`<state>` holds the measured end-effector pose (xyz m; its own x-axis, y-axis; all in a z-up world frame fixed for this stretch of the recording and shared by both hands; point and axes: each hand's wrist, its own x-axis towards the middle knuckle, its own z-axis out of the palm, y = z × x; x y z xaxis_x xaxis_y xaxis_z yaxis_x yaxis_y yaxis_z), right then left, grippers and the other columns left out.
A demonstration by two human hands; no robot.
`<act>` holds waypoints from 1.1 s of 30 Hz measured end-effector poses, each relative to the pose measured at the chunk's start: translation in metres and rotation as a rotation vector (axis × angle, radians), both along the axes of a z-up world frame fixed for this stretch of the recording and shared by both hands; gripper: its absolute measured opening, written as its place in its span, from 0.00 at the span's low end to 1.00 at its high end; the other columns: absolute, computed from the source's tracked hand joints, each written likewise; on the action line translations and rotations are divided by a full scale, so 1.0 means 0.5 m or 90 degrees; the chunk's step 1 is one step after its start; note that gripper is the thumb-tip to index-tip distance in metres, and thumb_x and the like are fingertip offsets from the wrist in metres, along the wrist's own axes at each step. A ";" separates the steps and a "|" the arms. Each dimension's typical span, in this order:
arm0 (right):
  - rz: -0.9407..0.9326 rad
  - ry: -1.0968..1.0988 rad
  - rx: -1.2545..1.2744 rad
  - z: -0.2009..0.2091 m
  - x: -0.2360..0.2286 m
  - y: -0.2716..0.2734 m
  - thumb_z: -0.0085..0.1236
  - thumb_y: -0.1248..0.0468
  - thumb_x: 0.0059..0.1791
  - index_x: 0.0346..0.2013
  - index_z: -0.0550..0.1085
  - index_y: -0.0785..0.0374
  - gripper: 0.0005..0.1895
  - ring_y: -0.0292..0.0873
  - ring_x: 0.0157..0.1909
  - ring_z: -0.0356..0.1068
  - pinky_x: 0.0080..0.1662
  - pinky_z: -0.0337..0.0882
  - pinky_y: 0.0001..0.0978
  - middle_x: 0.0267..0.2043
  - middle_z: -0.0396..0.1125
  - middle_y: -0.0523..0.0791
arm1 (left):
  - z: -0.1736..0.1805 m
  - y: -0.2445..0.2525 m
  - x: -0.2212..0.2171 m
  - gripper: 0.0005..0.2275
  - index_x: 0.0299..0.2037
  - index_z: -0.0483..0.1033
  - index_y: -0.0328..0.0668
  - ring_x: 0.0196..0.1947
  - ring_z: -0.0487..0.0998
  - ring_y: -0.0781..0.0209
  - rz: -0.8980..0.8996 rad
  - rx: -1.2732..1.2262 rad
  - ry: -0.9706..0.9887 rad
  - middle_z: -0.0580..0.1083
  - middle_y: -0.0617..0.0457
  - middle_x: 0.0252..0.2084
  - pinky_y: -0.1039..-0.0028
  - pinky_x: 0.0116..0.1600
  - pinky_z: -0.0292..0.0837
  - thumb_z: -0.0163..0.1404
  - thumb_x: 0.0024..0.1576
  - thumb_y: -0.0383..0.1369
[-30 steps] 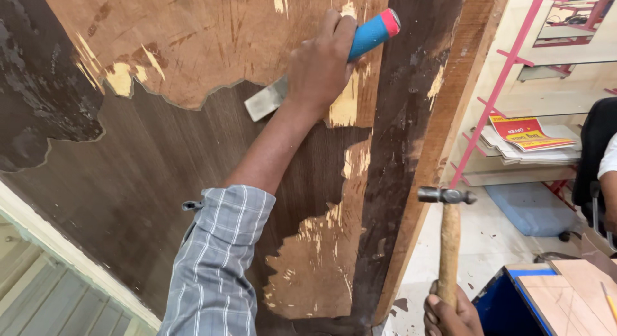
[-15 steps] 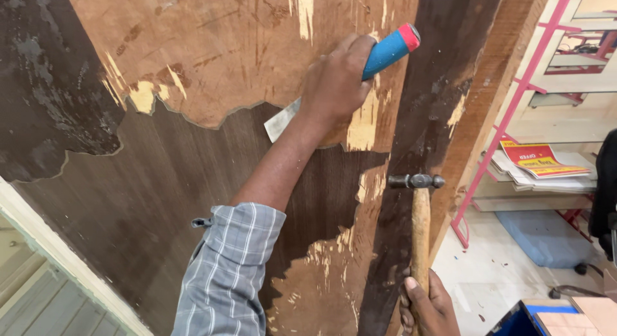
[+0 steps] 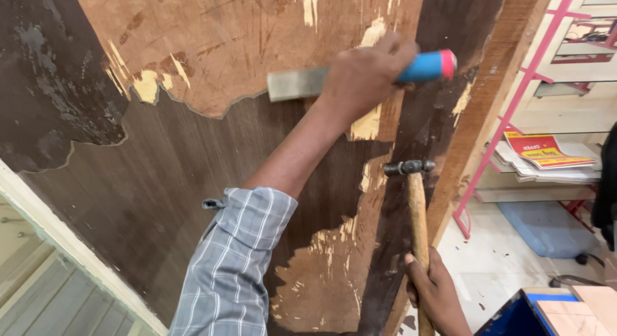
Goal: The person uses a hammer and a scraper to remove a dark veneer layer from a large wooden board. They repeatedly strike the scraper to chip away the veneer, which falls onto the floor.
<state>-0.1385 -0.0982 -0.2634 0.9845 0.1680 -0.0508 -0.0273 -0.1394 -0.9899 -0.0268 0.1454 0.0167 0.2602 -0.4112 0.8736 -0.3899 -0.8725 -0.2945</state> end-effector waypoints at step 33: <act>-0.047 0.102 0.177 -0.038 -0.011 -0.070 0.50 0.57 0.53 0.48 0.65 0.64 0.15 0.38 0.15 0.54 0.18 0.56 0.32 0.23 0.56 0.45 | 0.150 -0.238 0.116 0.17 0.58 0.64 0.51 0.34 0.79 0.67 -0.265 0.085 -0.400 0.75 0.59 0.36 0.71 0.37 0.75 0.54 0.61 0.32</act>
